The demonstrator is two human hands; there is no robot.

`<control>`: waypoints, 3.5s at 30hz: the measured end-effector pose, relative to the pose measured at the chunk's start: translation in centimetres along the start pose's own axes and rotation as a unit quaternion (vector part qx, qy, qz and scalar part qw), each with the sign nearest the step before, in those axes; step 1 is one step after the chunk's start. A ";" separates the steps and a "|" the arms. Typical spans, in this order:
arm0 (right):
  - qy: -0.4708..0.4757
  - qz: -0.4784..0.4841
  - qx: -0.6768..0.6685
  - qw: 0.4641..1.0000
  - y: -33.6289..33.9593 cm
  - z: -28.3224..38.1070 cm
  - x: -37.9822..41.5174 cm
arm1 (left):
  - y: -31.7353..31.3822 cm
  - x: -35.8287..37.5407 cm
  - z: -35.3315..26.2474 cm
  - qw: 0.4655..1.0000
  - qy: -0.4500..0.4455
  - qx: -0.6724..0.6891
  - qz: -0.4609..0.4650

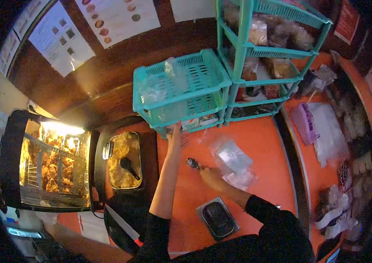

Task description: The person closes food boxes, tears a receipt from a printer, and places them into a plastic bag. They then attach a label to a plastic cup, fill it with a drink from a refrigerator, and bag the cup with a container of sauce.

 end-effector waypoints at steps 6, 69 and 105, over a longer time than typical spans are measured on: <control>-0.016 -0.264 -0.031 0.964 18.4 0.5 -3.6 | -2.7 -4.9 -0.4 0.991 -0.017 0.131 0.028; -0.021 -0.348 -0.006 0.937 41.9 -60.1 29.0 | -57.3 32.1 28.3 0.840 0.056 -0.072 0.535; -0.366 -0.309 0.167 0.862 38.9 -79.3 46.2 | -83.1 34.1 33.4 0.740 -0.368 -0.299 0.477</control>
Point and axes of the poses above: each hand's wrist, its own x-axis away from the middle knuckle, its own y-axis out of the back of the hand, z = x × y, the point moved 4 cm from there along -x, towards the middle knuckle, and after that the axes turned 3 degrees about -z, right-handed, at the moved point
